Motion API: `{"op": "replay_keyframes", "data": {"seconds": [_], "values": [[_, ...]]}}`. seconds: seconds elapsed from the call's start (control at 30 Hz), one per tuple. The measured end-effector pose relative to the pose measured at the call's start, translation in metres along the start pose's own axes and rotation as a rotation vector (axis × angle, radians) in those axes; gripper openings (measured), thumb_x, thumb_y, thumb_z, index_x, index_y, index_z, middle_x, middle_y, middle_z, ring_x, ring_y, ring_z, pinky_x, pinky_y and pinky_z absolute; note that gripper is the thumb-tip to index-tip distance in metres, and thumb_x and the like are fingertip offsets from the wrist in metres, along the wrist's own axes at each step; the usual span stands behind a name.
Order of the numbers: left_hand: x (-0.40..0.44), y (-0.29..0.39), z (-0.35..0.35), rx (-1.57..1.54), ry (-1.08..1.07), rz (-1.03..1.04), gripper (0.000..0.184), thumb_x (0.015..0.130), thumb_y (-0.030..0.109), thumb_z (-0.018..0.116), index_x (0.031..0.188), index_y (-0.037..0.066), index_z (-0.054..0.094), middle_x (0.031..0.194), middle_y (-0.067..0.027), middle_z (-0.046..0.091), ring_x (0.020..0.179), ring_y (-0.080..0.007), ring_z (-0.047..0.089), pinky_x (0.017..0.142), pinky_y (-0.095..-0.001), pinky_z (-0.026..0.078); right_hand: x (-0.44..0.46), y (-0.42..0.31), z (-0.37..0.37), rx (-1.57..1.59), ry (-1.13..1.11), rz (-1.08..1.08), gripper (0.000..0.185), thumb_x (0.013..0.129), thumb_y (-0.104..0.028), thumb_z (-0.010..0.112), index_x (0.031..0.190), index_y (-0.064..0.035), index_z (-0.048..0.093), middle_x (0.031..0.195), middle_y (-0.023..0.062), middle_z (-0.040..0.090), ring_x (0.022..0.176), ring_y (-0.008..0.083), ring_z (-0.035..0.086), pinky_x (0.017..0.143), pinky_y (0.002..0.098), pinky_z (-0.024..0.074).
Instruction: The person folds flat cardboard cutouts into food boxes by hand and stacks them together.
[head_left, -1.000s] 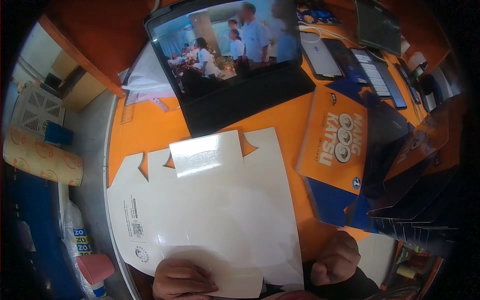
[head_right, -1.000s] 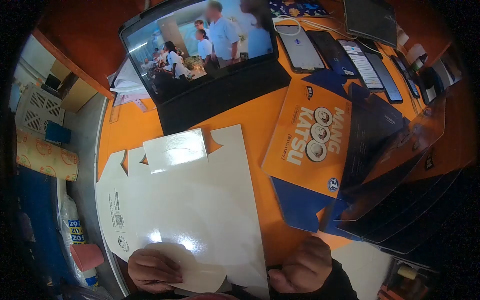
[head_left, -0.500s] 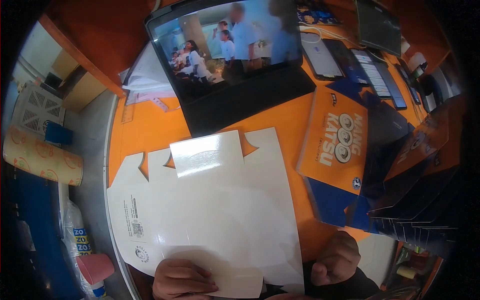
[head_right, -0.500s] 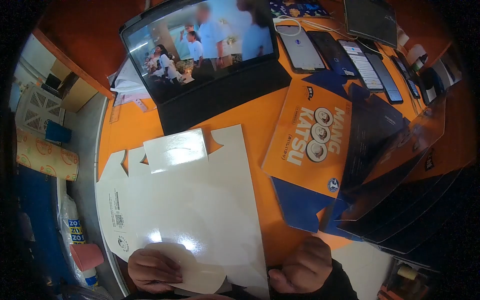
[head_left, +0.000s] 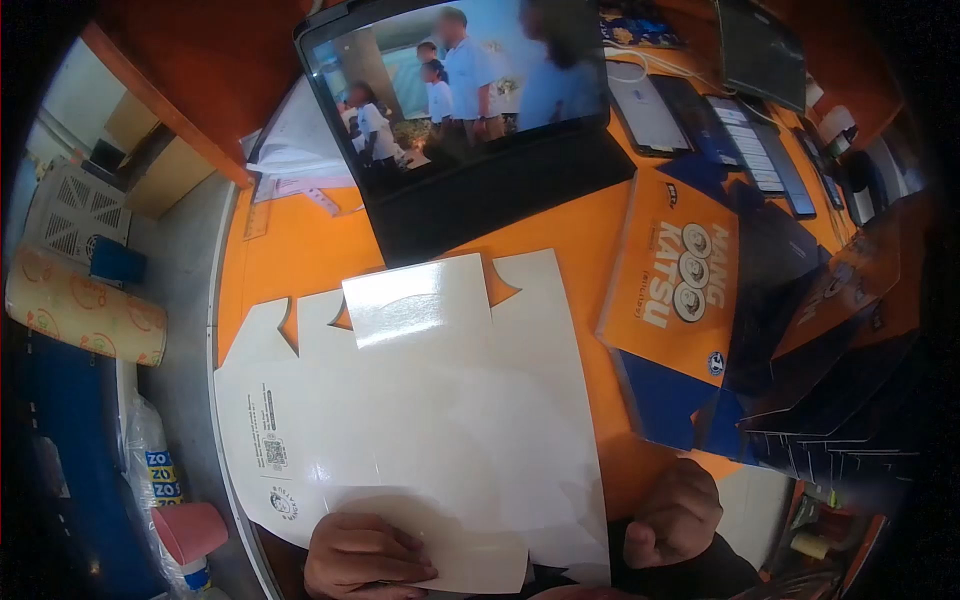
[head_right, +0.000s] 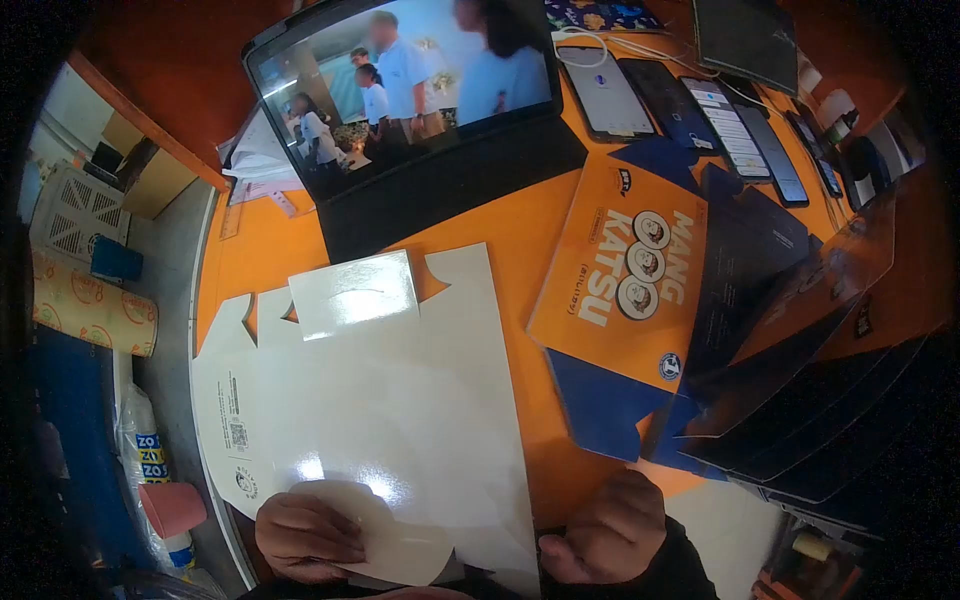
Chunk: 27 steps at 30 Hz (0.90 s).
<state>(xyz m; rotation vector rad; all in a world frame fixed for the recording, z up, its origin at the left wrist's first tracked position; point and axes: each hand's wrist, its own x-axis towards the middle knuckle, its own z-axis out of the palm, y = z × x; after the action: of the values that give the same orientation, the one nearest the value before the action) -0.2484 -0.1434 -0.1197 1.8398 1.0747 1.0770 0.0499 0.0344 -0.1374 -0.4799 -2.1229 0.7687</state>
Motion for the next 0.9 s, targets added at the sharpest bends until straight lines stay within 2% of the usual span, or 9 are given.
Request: {"op": "replay_keyframes", "data": {"seconds": [0.53,0.73,0.83,0.9], "values": [[0.0006,0.0023,0.0016,-0.021,0.026,-0.035,0.024,0.076,0.012,0.077,0.096,-0.002,0.073,0.09,-0.0119,0.071,0.08,-0.0226,0.068,0.077,-0.0301,0.057,-0.0009,0.0,0.0017,0.013,0.036,0.013,0.033,0.078,-0.024,0.072,0.057,-0.0127,0.05,0.055,0.0004,0.047,0.045,0.0185,0.047,0.048,0.0314,0.0365],[-0.0014,-0.0017,0.0001,-0.013,-0.01,0.02,0.027,0.077,0.011,0.077,0.098,-0.004,0.072,0.09,-0.0124,0.071,0.08,-0.0229,0.068,0.078,-0.0305,0.057,-0.0027,-0.0004,0.0007,-0.007,0.02,0.017,0.034,0.079,-0.024,0.072,0.056,-0.0128,0.05,0.054,0.0004,0.047,0.045,0.0183,0.047,0.048,0.0311,0.0362],[0.0006,-0.0007,-0.0019,-0.011,-0.029,0.016,0.028,0.077,0.011,0.076,0.099,-0.005,0.071,0.091,-0.0127,0.071,0.081,-0.023,0.068,0.078,-0.0305,0.057,0.0012,-0.0023,-0.0002,0.004,-0.002,0.004,0.025,0.088,-0.024,0.062,0.07,-0.0118,0.051,0.059,-0.0009,0.048,0.049,0.016,0.048,0.051,0.031,0.0376],[0.0005,0.0001,-0.0025,-0.005,-0.037,0.006,0.028,0.077,0.011,0.076,0.1,-0.005,0.072,0.091,-0.0127,0.071,0.082,-0.0228,0.068,0.078,-0.0302,0.057,-0.0028,-0.0004,0.0024,0.012,0.034,0.022,0.031,0.083,-0.025,0.068,0.06,-0.0127,0.05,0.056,0.0,0.048,0.047,0.0176,0.048,0.049,0.0312,0.0372]]}}
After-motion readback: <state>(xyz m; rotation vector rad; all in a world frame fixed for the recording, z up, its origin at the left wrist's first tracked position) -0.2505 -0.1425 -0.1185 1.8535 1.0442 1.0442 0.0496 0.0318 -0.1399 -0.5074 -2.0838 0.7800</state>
